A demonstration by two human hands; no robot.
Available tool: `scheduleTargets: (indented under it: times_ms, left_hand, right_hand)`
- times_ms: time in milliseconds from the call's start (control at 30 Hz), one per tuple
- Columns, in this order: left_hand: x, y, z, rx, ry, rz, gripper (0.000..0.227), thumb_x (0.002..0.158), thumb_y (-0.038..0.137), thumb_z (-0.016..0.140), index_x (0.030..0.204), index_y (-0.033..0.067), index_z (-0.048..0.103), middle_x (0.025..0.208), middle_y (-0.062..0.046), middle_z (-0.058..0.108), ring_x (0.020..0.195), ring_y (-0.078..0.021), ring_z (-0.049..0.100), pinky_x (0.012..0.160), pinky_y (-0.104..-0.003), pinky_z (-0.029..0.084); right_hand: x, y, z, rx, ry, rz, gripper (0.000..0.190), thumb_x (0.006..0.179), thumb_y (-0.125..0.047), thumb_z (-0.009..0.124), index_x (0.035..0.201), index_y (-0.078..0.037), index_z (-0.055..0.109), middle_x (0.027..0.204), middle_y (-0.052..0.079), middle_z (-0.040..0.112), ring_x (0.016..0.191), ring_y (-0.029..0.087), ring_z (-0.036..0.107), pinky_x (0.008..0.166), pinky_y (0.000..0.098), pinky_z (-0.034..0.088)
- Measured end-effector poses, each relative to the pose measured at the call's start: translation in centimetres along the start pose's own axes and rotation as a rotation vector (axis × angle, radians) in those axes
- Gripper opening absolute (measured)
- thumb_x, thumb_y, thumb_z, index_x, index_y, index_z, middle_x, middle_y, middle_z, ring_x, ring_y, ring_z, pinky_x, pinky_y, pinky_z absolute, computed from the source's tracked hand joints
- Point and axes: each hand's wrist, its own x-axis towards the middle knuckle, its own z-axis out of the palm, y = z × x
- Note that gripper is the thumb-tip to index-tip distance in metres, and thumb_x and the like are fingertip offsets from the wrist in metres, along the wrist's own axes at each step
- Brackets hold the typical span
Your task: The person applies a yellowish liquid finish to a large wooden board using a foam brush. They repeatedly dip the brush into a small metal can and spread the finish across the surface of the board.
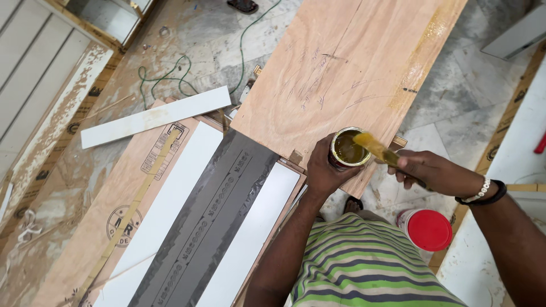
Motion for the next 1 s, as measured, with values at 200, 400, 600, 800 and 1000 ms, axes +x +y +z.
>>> scheduleTargets:
  times_ms: [200, 400, 600, 800, 1000]
  left_hand:
    - [-0.2, 0.6, 0.8, 0.03, 0.053, -0.034, 0.094, 0.06, 0.036, 0.099, 0.137, 0.0039, 0.056, 0.127, -0.014, 0.066, 0.117, -0.0298, 0.069, 0.099, -0.041, 0.058]
    - [-0.2, 1.3, 0.7, 0.07, 0.071, -0.051, 0.094, 0.06, 0.036, 0.1, 0.137, 0.0028, 0.057, 0.127, -0.014, 0.067, 0.119, -0.0286, 0.069, 0.1, -0.04, 0.057]
    - [-0.2, 2.2, 1.3, 0.015, 0.091, -0.145, 0.091, 0.062, 0.034, 0.1, 0.136, 0.0027, 0.057, 0.126, -0.013, 0.07, 0.118, -0.0239, 0.071, 0.1, -0.038, 0.059]
    - [-0.3, 2.6, 1.8, 0.027, 0.12, -0.151, 0.09, 0.061, 0.032, 0.1, 0.135, 0.0024, 0.057, 0.125, -0.012, 0.07, 0.116, -0.0226, 0.072, 0.099, -0.036, 0.06]
    - [-0.4, 2.4, 1.7, 0.073, 0.128, -0.166, 0.09, 0.059, 0.031, 0.102, 0.132, 0.0012, 0.059, 0.121, -0.013, 0.071, 0.112, -0.0225, 0.072, 0.096, -0.037, 0.06]
  right_hand:
    - [2.8, 1.1, -6.0, -0.526, 0.492, -0.289, 0.053, 0.1, -0.042, 0.059, 0.147, -0.016, 0.059, 0.105, 0.007, 0.069, 0.093, 0.021, 0.061, 0.082, 0.0342, 0.053]
    - [4.6, 2.8, -5.7, -1.02, 0.643, -0.177, 0.05, 0.092, -0.034, 0.07, 0.14, -0.025, 0.067, 0.115, 0.016, 0.061, 0.105, 0.031, 0.063, 0.086, 0.0432, 0.056]
    - [2.9, 4.3, -6.3, -0.914, 0.323, -0.37, 0.046, 0.089, -0.037, 0.068, 0.133, -0.024, 0.068, 0.112, 0.013, 0.063, 0.106, 0.031, 0.064, 0.09, 0.0433, 0.055]
    - [9.2, 3.1, -12.9, -0.855, 0.557, -0.38, 0.039, 0.104, -0.032, 0.059, 0.138, -0.013, 0.066, 0.12, 0.022, 0.064, 0.108, 0.04, 0.061, 0.094, 0.0475, 0.052]
    - [6.6, 5.8, -5.8, -0.94, 0.21, -0.473, 0.04, 0.1, -0.029, 0.059, 0.136, -0.012, 0.066, 0.113, 0.02, 0.067, 0.107, 0.038, 0.062, 0.097, 0.0465, 0.051]
